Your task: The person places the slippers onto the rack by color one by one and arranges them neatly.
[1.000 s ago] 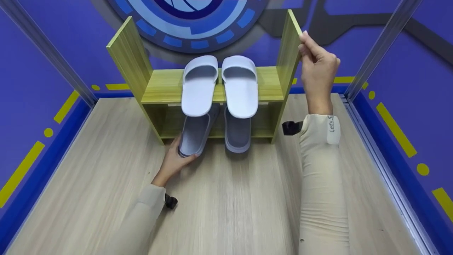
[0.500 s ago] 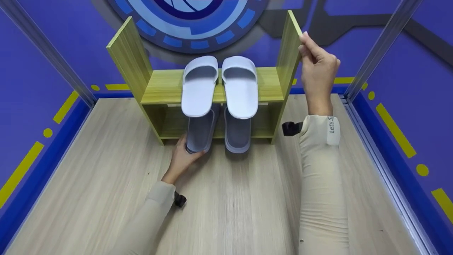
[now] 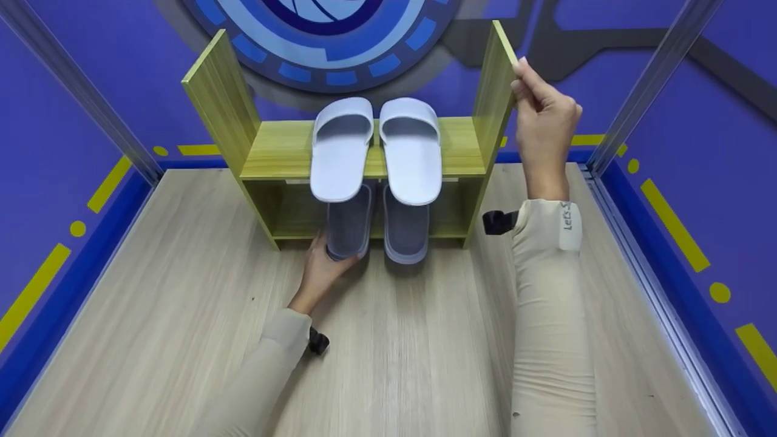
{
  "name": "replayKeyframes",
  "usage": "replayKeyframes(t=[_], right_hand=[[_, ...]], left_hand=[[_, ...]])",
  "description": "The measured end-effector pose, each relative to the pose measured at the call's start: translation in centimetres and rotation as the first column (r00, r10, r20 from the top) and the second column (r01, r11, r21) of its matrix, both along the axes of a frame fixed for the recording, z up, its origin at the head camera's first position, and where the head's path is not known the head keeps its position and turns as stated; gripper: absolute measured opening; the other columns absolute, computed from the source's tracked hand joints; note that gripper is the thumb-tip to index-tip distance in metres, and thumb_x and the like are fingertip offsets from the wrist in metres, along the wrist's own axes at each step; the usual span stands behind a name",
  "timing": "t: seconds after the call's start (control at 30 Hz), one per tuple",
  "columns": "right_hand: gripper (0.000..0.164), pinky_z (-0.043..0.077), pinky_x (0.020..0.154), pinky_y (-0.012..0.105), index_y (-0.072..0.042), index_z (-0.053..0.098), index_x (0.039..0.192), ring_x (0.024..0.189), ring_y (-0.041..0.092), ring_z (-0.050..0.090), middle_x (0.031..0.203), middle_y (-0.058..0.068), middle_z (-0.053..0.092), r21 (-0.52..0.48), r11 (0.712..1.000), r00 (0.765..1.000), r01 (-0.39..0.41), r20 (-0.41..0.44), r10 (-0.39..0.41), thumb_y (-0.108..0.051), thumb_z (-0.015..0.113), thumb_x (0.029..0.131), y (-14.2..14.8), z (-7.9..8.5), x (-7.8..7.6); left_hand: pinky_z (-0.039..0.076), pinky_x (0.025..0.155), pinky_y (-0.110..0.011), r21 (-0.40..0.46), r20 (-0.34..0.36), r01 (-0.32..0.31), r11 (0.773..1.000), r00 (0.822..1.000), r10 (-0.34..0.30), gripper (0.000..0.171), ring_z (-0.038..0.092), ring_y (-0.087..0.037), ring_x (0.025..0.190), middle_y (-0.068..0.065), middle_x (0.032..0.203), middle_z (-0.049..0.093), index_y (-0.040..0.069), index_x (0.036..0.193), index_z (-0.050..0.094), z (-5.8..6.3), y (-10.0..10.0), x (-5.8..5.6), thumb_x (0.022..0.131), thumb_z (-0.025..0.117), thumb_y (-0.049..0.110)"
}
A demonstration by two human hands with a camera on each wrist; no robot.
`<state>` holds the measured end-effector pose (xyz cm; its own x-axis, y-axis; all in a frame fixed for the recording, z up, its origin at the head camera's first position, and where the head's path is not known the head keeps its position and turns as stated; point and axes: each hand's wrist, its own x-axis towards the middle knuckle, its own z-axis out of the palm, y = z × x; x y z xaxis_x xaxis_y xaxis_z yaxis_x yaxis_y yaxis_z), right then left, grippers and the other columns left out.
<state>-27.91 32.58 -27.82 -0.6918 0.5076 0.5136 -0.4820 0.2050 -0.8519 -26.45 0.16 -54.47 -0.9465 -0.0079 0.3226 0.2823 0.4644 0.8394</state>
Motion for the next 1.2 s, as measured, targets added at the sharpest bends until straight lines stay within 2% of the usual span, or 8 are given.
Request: replayKeyframes(t=[0.2,0.37,0.5,0.73,1.03,1.2], right_hand=[[0.026,0.054,0.074,0.014,-0.007,0.074,0.105,0.093,0.007,0.070,0.116,0.008,0.069,-0.030,0.999,1.000,-0.015,-0.015,0.014,-0.005,0.073,0.079,0.0,0.0,-0.1],[0.025,0.054,0.074,0.014,-0.008,0.074,0.106,0.094,0.007,0.070,0.116,0.007,0.069,0.000,1.000,1.000,0.005,0.000,-0.005,-0.007,0.072,0.080,-0.1,0.0,-0.1],[0.025,0.053,0.075,0.014,-0.009,0.074,0.106,0.093,0.006,0.070,0.116,0.005,0.069,0.020,1.000,1.000,0.019,0.015,-0.020,-0.008,0.072,0.081,-0.1,0.0,0.0],[0.025,0.053,0.073,0.012,-0.011,0.074,0.107,0.087,0.001,0.070,0.115,0.003,0.069,0.081,0.995,0.998,0.060,0.012,-0.061,-0.012,0.072,0.081,-0.1,-0.1,0.1],[0.025,0.053,0.074,0.011,-0.013,0.074,0.107,0.087,0.002,0.069,0.117,0.004,0.069,0.106,0.991,0.996,0.076,0.029,-0.080,-0.011,0.070,0.083,-0.4,0.3,0.5],[0.028,0.051,0.077,0.010,-0.019,0.071,0.113,0.092,-0.002,0.068,0.121,0.002,0.067,0.218,0.969,0.989,0.115,0.069,-0.133,-0.017,0.068,0.086,-0.1,0.2,0.6]], left_hand=[[0.041,0.105,-0.048,-0.018,0.027,-0.016,1.000,1.000,0.016,0.092,0.048,-0.042,0.128,-0.026,0.143,0.043,0.004,0.145,0.040,0.1,0.6,0.1,0.069,0.082,0.035],[0.042,0.104,-0.050,-0.037,0.042,-0.026,0.999,0.999,0.028,0.093,0.048,-0.041,0.127,-0.024,0.143,0.045,0.006,0.146,0.039,0.3,0.9,0.2,0.069,0.082,0.035],[0.041,0.105,-0.050,-0.040,0.038,-0.026,0.999,0.999,0.027,0.094,0.047,-0.042,0.128,-0.027,0.144,0.042,0.004,0.147,0.037,0.3,1.0,0.3,0.069,0.082,0.034],[0.037,0.110,-0.045,-0.032,-0.033,0.022,0.999,0.999,-0.023,0.095,0.043,-0.040,0.133,-0.026,0.147,0.040,-0.001,0.146,0.035,0.2,1.1,0.0,0.071,0.082,0.032],[0.034,0.110,-0.052,-0.099,0.046,0.104,0.990,0.994,-0.100,0.090,0.034,-0.044,0.136,-0.030,0.150,0.030,0.000,0.150,0.026,0.9,0.2,0.4,0.078,0.075,0.024],[0.029,0.113,-0.052,-0.157,0.068,0.153,0.976,0.987,-0.144,0.082,0.026,-0.043,0.141,-0.028,0.154,0.023,-0.001,0.150,0.025,2.0,-1.4,0.2,0.085,0.068,0.025]])
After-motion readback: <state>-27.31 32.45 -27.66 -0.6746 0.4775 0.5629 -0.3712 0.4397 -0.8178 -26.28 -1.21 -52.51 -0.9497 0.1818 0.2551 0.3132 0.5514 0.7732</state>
